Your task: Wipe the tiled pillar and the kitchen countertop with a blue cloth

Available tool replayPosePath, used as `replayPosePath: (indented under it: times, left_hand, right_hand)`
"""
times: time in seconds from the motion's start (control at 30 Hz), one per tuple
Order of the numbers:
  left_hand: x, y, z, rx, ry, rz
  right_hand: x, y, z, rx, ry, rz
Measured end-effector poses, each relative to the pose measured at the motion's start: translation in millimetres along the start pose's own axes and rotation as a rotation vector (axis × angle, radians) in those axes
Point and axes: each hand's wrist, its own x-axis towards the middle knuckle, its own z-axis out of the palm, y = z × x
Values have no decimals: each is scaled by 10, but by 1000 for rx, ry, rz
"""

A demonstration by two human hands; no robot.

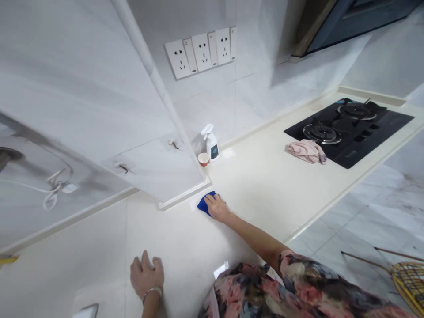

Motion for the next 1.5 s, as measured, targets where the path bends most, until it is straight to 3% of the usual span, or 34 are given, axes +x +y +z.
replayPosePath:
  times: [0.07,0.2,0.27,0.4,0.53,0.6,0.67,0.77,0.93,1.03,1.23,1.3,1.4,1.5]
  left_hand:
    - [-14,-14,23,-38,20,-6]
    - [-47,-12,68,-87,46,-29]
    - [-63,-1,81,-93,51,-36]
    - [-91,29,78,-95,61,-42]
    - [-117,64,51,-101,88,-38]
    - [-127,80,43,-111,98,-38]
    - [-134,93,42,-119,89,-49]
    - [-145,105,47,-126,79,-70]
    - [-166,89,43,-126,69,-74]
    - [-168,62,58,-145,52,-86]
    - [-197,21,139,-214,21,-95]
    - [-202,-3,154,-231,-5,-100]
    - [-201,-3,151,-279,-43,-130]
    - [-242,134,137,-451,-115,-84]
  right_hand:
    - [35,203,-105,-17,22,51]
    - [233,467,-242,-34,145,297]
    - [318,400,-185,4,193,354]
    - [365,45,95,62,208,313]
    - [286,-128,233,146,329,269]
    - [214,-169,242,120,275,247]
    - [115,-281,271,63,141,193]
    - [-63,-639,377,-1,-58,-24]
    - [-323,-1199,408,-41,-253,-341]
    - [-531,-1195,305,-50,-286,-444]
    - [-891,-812,168,148,-235,-579]
    - [-891,-710,142,383,-222,-445]
    - [-812,-617,101,840,-195,-20]
    - [-768,-567,44,1051,-175,227]
